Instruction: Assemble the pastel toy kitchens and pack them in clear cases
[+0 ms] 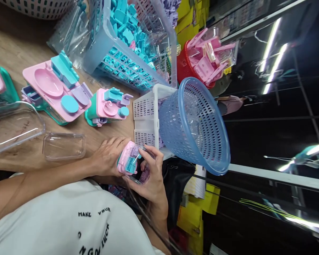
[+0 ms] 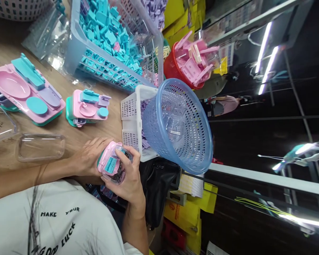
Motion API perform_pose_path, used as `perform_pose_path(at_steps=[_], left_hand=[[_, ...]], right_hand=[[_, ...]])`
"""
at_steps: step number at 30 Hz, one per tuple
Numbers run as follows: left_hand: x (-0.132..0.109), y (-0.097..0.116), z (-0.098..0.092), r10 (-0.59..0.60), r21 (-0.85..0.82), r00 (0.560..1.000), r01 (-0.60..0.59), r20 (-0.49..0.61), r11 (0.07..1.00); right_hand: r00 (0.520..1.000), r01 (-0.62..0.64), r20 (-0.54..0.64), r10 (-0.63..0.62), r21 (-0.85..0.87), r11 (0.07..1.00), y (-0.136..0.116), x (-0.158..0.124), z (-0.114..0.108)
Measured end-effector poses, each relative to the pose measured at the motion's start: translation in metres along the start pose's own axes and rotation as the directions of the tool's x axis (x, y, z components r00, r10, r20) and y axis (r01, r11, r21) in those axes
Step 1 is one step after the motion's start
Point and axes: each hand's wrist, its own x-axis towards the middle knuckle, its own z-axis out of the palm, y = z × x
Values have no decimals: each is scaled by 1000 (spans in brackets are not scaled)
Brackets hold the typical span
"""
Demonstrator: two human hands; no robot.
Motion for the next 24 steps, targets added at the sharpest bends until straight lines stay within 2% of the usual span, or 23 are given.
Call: perform_pose_path(at_steps=[11, 18, 24], left_hand=[[0, 4, -4, -26, 4, 999, 26, 23, 1000], [-1, 2, -1, -10, -23, 1000, 10, -11, 1000], [1, 1, 2, -42, 1, 999, 42, -4, 999]], right_hand=[[992, -12, 122, 12, 5, 1000, -8, 13, -11], [979, -69, 194, 67, 5, 998, -11, 19, -15], [967, -88, 241, 84, 4, 996, -10, 24, -19]])
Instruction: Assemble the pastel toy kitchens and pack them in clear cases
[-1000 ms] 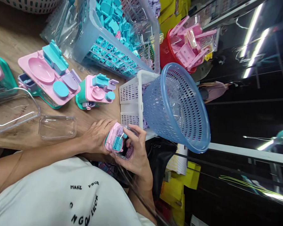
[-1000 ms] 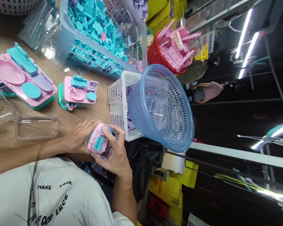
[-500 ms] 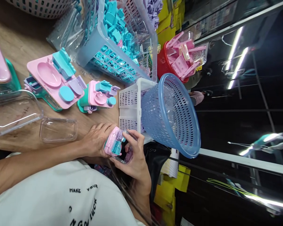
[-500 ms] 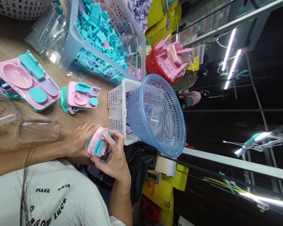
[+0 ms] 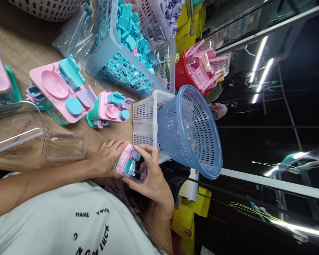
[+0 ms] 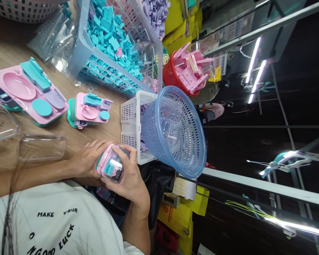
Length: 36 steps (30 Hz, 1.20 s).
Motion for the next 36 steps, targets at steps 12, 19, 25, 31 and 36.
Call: perform_pose_path(at_steps=[12, 19, 25, 31, 36], left_hand=[[0, -3, -8, 50, -19, 999, -50, -9, 999], [5, -19, -8, 197, 97, 971, -185, -139, 978], [8, -23, -16, 150, 246, 937, -72, -316, 967], [22, -25, -4, 194, 338, 888, -47, -416, 940], [44, -26, 16, 78, 278, 905, 45, -417, 959]], right_hand=[[991, 56, -125, -56, -3, 998, 23, -11, 20], [969, 150, -212, -128, 92, 984, 50, 6, 32], [903, 117, -412, -119, -29, 993, 39, 10, 36], [896, 61, -428, -117, -144, 988, 39, 12, 46], [875, -27, -482, -36, -124, 992, 57, 29, 46]])
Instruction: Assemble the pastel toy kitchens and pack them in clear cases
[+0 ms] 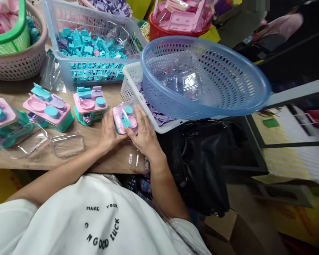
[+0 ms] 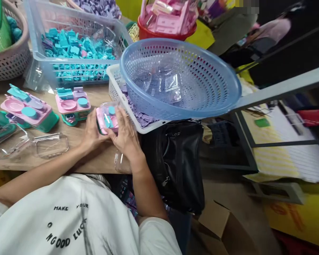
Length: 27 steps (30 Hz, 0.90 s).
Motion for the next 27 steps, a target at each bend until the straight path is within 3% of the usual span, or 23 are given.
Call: perform_pose_path(at_steps=[3, 7, 10, 12, 14, 16, 19, 23, 27], left_hand=[[-6, 10, -3, -24, 6, 998, 24, 49, 1000], [-10, 28, -50, 249, 141, 968, -252, 38, 957], [13, 34, -101, 353, 255, 932, -361, 77, 897], [38, 31, -128, 310, 305, 947, -321, 85, 897], [62, 25, -143, 239, 329, 964, -264, 116, 907], [79, 17, -147, 183, 345, 967, -234, 176, 909], [85, 11, -142, 151, 377, 967, -221, 206, 900], [66, 17, -139, 110, 407, 972, -189, 209, 894], [34, 37, -151, -2, 406, 980, -80, 197, 910]], right_hand=[[993, -61, -102, 57, -37, 997, -4, -6, 1], [970, -92, -231, 78, -50, 994, -15, -55, -17], [995, -101, -31, 100, -30, 994, -12, -105, -29], [982, -145, 122, 147, -24, 989, -7, -130, -28], [962, -203, 181, 204, -27, 979, -2, -145, -20], [958, -234, 169, 232, -11, 972, 1, -150, -11], [971, -220, 105, 214, 50, 974, 1, -146, -2], [985, -162, 72, 156, 89, 983, -3, -136, -1], [976, -203, 103, 194, 86, 975, -5, -130, 7]])
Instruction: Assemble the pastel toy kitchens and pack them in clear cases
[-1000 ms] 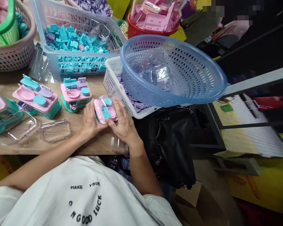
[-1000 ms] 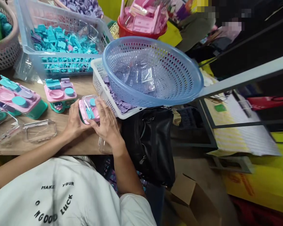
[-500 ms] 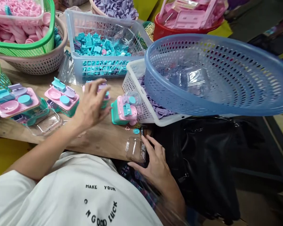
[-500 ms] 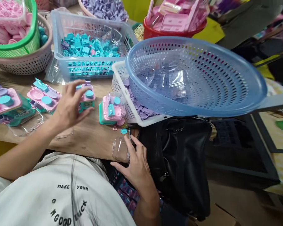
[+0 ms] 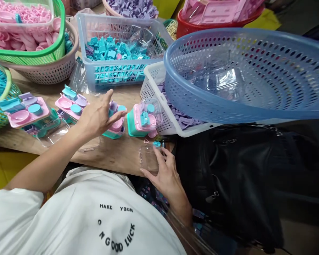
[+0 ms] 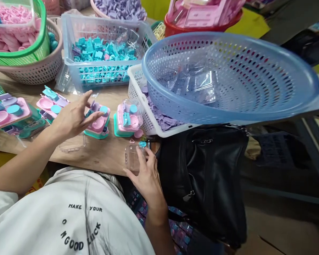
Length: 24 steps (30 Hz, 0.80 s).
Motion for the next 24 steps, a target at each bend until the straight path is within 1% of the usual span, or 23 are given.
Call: perform_pose_path(at_steps=[2, 3, 5, 6, 8, 10, 12, 15, 18, 21, 24], left_hand=[[-22, 3, -7, -34, -24, 999, 33, -37, 999], [-34, 3, -9, -24, -22, 998, 23, -63, 1000], [-58, -4, -8, 53, 31, 994, -50, -95, 998], [-69, -9, -6, 94, 76, 992, -87, -87, 993], [-90, -22, -2, 121, 178, 993, -117, -12, 977], [-104, -35, 1, 93, 262, 993, -111, 79, 959], [-112, -44, 1, 60, 313, 991, -95, 120, 945], [-112, -48, -5, 59, 314, 995, -80, 77, 946], [-102, -39, -8, 99, 239, 995, -104, 34, 965], [-80, -27, -2, 151, 97, 989, -151, 8, 984], [-50, -23, 11, 191, -68, 981, -191, -6, 979]], right_hand=[[1000, -9, -28, 9, 16, 1000, -1, 3, 3], [999, 0, -50, 2, 34, 999, -3, 5, 3], [996, 28, -84, -22, 75, 997, -7, 7, 1], [995, 42, -93, -33, 91, 995, -10, 8, -1], [994, 64, -101, -53, 110, 992, -18, 9, -3], [993, 78, -94, -67, 115, 990, -25, 9, -2], [994, 99, -60, -92, 124, 987, -30, 10, -1], [984, 160, 57, -167, 109, 981, -31, 16, -1], [941, 255, 214, -264, 70, 964, -26, 29, -5], [860, 357, 342, -378, 123, 926, -21, 46, -8], [749, 424, 446, -490, 247, 871, -22, 58, -5]])
